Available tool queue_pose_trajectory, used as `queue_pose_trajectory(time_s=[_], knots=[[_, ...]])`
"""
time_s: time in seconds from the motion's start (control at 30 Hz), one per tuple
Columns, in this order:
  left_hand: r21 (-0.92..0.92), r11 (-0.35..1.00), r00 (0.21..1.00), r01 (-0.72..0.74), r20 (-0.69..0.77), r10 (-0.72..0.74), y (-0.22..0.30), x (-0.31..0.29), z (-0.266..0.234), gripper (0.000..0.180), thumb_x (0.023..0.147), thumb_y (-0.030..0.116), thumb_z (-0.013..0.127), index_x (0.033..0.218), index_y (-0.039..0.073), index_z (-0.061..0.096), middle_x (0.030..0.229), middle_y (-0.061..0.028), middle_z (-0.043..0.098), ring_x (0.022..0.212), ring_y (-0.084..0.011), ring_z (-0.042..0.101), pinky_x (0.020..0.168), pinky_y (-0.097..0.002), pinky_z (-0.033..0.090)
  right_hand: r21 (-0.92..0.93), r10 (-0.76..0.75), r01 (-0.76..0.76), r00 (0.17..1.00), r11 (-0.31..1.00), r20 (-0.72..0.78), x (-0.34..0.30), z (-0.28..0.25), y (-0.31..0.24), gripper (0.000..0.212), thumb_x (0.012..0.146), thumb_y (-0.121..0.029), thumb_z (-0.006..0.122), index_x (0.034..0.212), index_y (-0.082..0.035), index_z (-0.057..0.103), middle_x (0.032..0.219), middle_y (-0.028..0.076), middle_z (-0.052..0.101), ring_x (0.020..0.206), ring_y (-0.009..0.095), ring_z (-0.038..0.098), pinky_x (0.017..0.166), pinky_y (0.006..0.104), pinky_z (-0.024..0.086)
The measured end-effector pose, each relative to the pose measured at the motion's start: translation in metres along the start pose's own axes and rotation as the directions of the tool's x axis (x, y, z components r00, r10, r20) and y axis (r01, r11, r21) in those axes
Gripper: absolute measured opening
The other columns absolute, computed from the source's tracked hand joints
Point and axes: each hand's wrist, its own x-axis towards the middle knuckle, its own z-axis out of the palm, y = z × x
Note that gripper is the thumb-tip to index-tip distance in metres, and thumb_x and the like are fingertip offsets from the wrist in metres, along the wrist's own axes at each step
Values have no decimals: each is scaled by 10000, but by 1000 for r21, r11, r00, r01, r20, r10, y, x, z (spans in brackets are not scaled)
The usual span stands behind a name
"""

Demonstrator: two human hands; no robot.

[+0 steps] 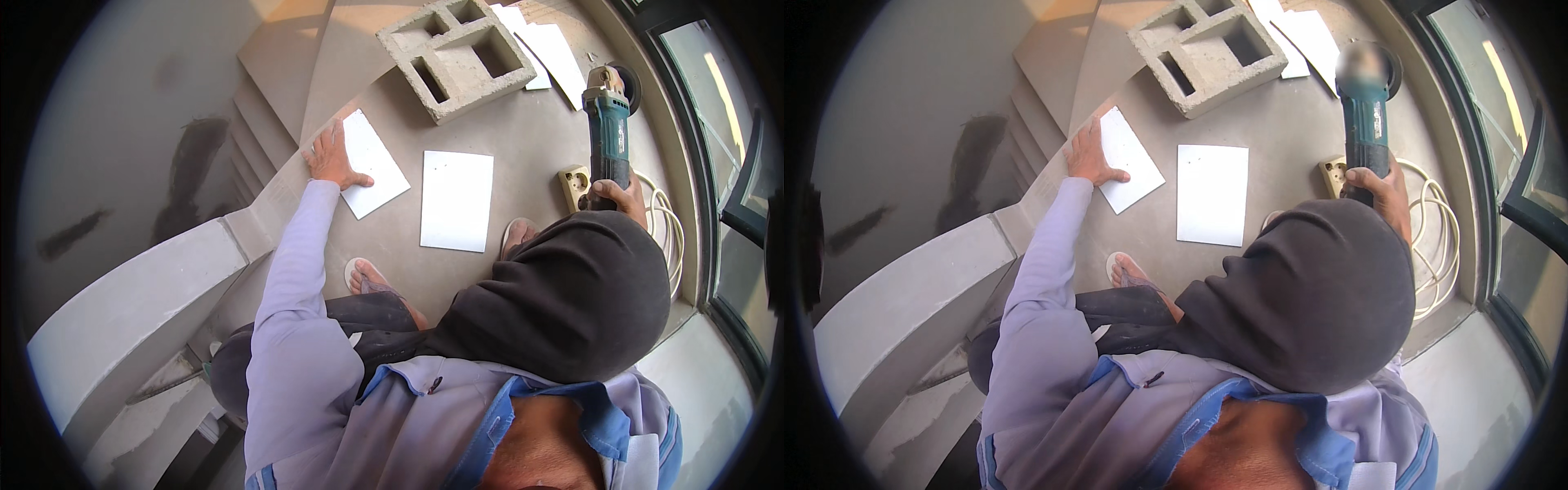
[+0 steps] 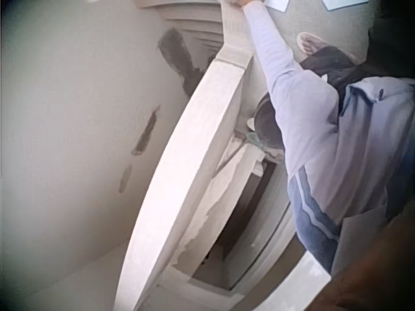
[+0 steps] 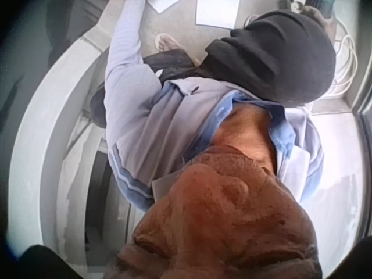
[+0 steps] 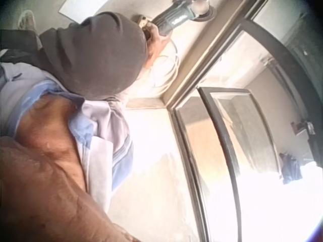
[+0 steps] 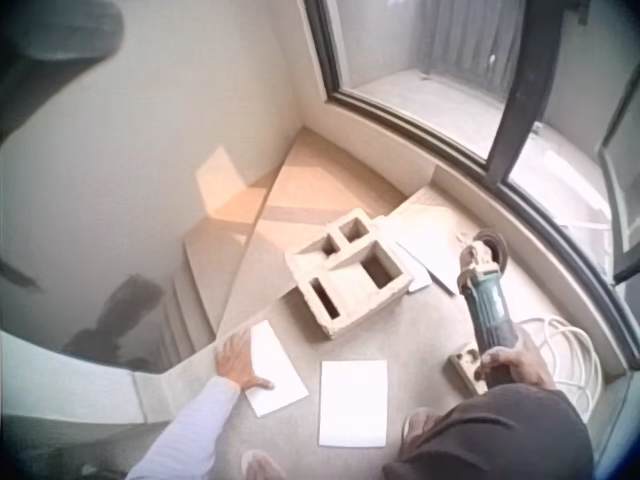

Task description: The person applies adhesive to a wall using a trowel and places white ceramic tiles. They then move to a separate area to cut tiles with an angle grinder, positioning and cutting them on a cinder block.

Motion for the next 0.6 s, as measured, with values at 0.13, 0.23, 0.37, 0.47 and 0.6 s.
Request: queue_pose_trajectory(time_s=[0.13,0.23,0.37,0.47,0.6], knots=[[-65,998,996,17,-83,-23,-28,-6,4,1342,481,352,977,1516,106,160,1443,-149,359,1390,-336,292,1174,-486,250,13,-7,7,999,1000,42,3,14,5,596,645,-186,720,1169,8,513,837,66,559,714,160,583,673,296,493],[-155,988,996,17,-83,-30,-28,6,8,1204,499,287,979,1445,68,267,1398,-149,398,1349,-333,342,1139,-401,321,-5,-20,21,1000,1000,22,0,4,1,604,636,-182,725,1171,9,519,847,68,562,717,158,580,672,297,489],[-304,942,990,141,31,-138,-53,4,20,1073,542,249,965,1385,37,336,1357,-152,427,1303,-324,388,1112,-385,349,0,-39,39,998,999,42,8,8,11,594,627,-168,727,1159,4,529,846,62,565,699,157,576,665,296,482],[-446,859,957,251,249,-150,-64,10,25,976,607,258,934,1369,49,361,1377,-159,429,1316,-308,395,1088,-384,364,22,-53,52,997,998,61,12,7,16,579,627,-164,726,1148,3,537,837,58,567,676,155,573,654,290,479],[-210,978,969,7,-238,-58,-31,-31,45,1086,617,454,882,1436,58,289,1490,-196,302,1396,-380,254,1114,-526,253,-5,-85,86,990,996,109,20,-1,25,542,641,-157,723,1126,7,547,824,57,571,662,152,574,639,284,477]])
